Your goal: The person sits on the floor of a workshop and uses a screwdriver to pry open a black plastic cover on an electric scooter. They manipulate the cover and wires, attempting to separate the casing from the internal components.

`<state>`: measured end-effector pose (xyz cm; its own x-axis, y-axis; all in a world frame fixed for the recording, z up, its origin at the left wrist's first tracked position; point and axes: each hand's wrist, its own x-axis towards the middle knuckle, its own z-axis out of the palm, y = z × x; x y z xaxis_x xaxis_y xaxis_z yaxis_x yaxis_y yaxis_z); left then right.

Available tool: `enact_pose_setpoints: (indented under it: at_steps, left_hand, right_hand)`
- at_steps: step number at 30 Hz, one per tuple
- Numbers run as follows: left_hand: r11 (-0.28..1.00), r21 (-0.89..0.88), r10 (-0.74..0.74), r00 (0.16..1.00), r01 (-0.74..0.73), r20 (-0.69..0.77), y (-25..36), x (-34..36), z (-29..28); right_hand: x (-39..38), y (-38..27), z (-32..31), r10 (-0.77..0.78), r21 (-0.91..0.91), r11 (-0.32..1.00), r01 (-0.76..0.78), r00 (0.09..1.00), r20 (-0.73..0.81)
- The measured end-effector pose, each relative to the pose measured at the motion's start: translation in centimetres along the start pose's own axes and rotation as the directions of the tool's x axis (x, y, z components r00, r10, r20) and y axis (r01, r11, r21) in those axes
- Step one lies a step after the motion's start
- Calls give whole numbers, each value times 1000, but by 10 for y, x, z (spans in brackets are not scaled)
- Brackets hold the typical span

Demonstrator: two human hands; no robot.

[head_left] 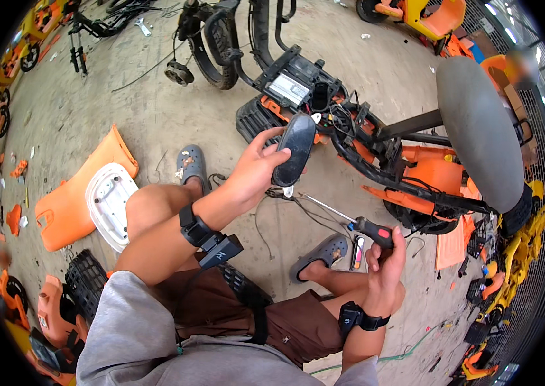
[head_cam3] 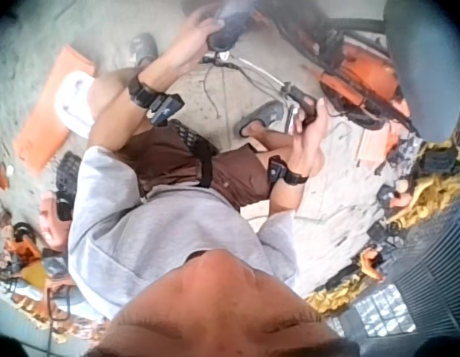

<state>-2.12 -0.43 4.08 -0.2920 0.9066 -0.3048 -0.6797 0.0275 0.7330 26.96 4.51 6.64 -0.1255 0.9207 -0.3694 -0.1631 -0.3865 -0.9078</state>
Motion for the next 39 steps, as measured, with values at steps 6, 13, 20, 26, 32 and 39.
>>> enact_pose_setpoints:
  at_steps: [6,13,20,26,32,39]
  left_hand:
    - [1000,-19,-15,995,17,94,-3,2,2]
    - [998,-48,52,991,-46,125,-6,0,1]
    - [997,-40,64,992,-60,110,-4,-4,2]
    - [998,-34,57,994,-54,98,-2,-5,4]
    - [998,-31,52,994,-50,92,-1,-6,5]
    - [999,-21,42,995,-40,87,-2,-6,5]
  right_hand:
    - [0,2,-2,-10,10,1000,10,1000,-10]
    - [3,4,2,-8,30,999,10,998,-68]
    - [1,3,7,-36,-30,999,34,997,-64]
    - [1,5,9,-46,-16,999,44,994,-98]
    - [0,5,7,-41,-28,999,40,998,-39]
    - [-1,5,9,-46,-24,999,45,998,-41]
